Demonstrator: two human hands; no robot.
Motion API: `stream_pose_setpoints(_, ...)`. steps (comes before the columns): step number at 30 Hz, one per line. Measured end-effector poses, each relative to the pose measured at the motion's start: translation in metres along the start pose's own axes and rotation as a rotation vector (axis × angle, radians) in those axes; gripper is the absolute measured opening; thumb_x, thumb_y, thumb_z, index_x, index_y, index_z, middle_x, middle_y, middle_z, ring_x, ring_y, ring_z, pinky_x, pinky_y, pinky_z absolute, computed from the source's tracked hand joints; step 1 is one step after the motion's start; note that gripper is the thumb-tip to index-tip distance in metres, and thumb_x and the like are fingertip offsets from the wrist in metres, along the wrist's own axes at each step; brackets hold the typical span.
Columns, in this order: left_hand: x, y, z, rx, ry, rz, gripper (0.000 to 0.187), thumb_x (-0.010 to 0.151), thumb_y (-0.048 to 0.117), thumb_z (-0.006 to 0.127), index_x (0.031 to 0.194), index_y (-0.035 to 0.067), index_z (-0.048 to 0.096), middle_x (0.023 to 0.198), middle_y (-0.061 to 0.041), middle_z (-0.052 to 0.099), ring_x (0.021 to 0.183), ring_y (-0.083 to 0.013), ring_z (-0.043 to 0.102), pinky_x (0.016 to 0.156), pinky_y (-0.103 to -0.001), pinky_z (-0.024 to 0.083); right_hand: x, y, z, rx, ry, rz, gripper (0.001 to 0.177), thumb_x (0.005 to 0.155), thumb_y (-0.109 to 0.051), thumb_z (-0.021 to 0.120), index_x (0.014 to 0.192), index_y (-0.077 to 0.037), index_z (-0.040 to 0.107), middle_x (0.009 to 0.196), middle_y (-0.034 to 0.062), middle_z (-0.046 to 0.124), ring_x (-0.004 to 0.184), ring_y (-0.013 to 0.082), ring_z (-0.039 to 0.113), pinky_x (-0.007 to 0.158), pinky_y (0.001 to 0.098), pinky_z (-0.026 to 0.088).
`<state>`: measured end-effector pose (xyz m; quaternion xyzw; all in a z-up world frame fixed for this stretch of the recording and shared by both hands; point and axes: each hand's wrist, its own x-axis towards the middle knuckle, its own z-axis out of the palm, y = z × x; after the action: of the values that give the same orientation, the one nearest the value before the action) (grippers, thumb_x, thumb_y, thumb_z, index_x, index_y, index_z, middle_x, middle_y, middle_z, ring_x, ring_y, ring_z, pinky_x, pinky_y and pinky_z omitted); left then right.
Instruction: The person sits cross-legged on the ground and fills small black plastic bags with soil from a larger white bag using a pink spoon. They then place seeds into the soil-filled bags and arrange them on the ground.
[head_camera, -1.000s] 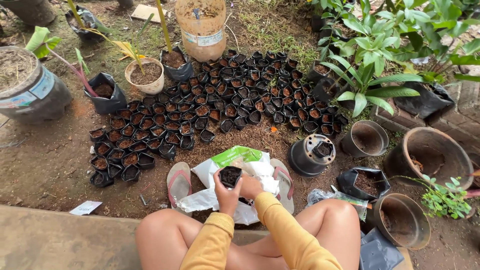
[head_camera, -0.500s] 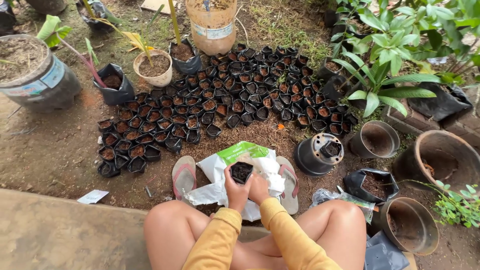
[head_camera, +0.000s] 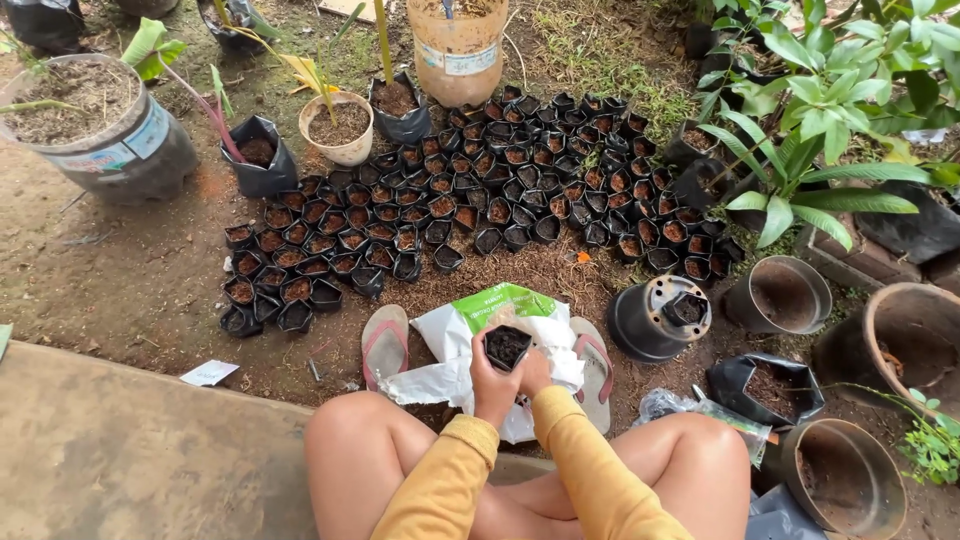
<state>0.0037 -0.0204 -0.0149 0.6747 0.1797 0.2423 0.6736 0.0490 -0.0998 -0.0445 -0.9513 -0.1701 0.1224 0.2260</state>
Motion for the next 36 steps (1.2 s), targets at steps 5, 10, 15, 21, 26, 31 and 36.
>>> stream_pose_setpoints(5, -0.001, 0.002, 0.001, -0.007, 0.002, 0.005, 0.071, 0.063, 0.006, 0.086, 0.128, 0.010, 0.058, 0.112, -0.020, 0.069, 0.107, -0.0406, 0.069, 0.093, -0.052, 0.055, 0.003, 0.002, 0.000, -0.059, -0.028, 0.006, 0.043, 0.084, -0.040, 0.070, 0.098, 0.000, 0.074, 0.097, 0.0213, 0.074, 0.106, 0.0381, 0.070, 0.097, 0.0485, 0.054)
stream_pose_setpoints(10, 0.000, 0.003, -0.002, -0.007, -0.006, -0.005, 0.069, 0.063, 0.003, 0.083, 0.128, 0.009, 0.058, 0.112, -0.022, 0.069, 0.107, -0.0416, 0.068, 0.093, -0.053, 0.055, 0.007, 0.042, 0.024, -0.117, -0.054, 0.020, 0.044, 0.083, -0.041, 0.068, 0.098, 0.000, 0.076, 0.099, 0.0220, 0.075, 0.107, 0.0384, 0.070, 0.099, 0.0473, 0.054)
stream_pose_setpoints(15, 0.001, 0.005, -0.003, -0.004, 0.002, -0.016, 0.070, 0.065, 0.006, 0.086, 0.129, 0.009, 0.057, 0.114, -0.022, 0.069, 0.109, -0.0430, 0.068, 0.094, -0.054, 0.054, 0.028, 0.060, 0.072, -0.187, -0.077, 0.029, 0.045, 0.083, -0.044, 0.065, 0.098, -0.003, 0.077, 0.100, 0.0192, 0.076, 0.108, 0.0355, 0.071, 0.098, 0.0448, 0.055)
stream_pose_setpoints(21, 0.000, 0.006, -0.003, 0.001, -0.010, -0.038, 0.071, 0.066, 0.009, 0.088, 0.129, 0.010, 0.057, 0.115, -0.020, 0.069, 0.109, -0.0413, 0.068, 0.095, -0.053, 0.054, 0.029, 0.061, 0.073, -0.194, -0.113, 0.056, 0.047, 0.082, -0.047, 0.066, 0.099, -0.004, 0.076, 0.103, 0.0180, 0.076, 0.110, 0.0338, 0.070, 0.100, 0.0433, 0.054)
stream_pose_setpoints(26, 0.001, 0.016, -0.007, 0.005, -0.037, -0.066, 0.070, 0.068, 0.010, 0.087, 0.130, 0.010, 0.056, 0.118, -0.020, 0.068, 0.112, -0.0419, 0.067, 0.098, -0.054, 0.053, 0.031, 0.055, 0.065, -0.199, -0.143, 0.076, 0.049, 0.082, -0.050, 0.067, 0.100, -0.005, 0.075, 0.105, 0.0169, 0.075, 0.112, 0.0322, 0.070, 0.101, 0.0420, 0.053)
stream_pose_setpoints(31, 0.004, 0.014, -0.008, 0.017, -0.044, -0.095, 0.071, 0.069, 0.012, 0.088, 0.132, 0.011, 0.055, 0.120, -0.021, 0.067, 0.114, -0.0438, 0.066, 0.098, -0.056, 0.052, 0.029, 0.047, 0.053, -0.205, -0.178, 0.102, 0.051, 0.082, -0.052, 0.067, 0.102, -0.006, 0.075, 0.107, 0.0158, 0.075, 0.114, 0.0307, 0.069, 0.102, 0.0406, 0.053)
stream_pose_setpoints(36, 0.004, 0.011, -0.006, 0.025, -0.033, -0.107, 0.071, 0.068, 0.014, 0.089, 0.131, 0.012, 0.057, 0.118, -0.020, 0.068, 0.113, -0.0414, 0.066, 0.098, -0.052, 0.052, 0.007, 0.016, 0.016, -0.161, -0.149, 0.039, 0.035, 0.089, -0.035, 0.067, 0.100, -0.002, 0.073, 0.101, 0.0159, 0.073, 0.106, 0.0335, 0.070, 0.096, 0.0444, 0.056)
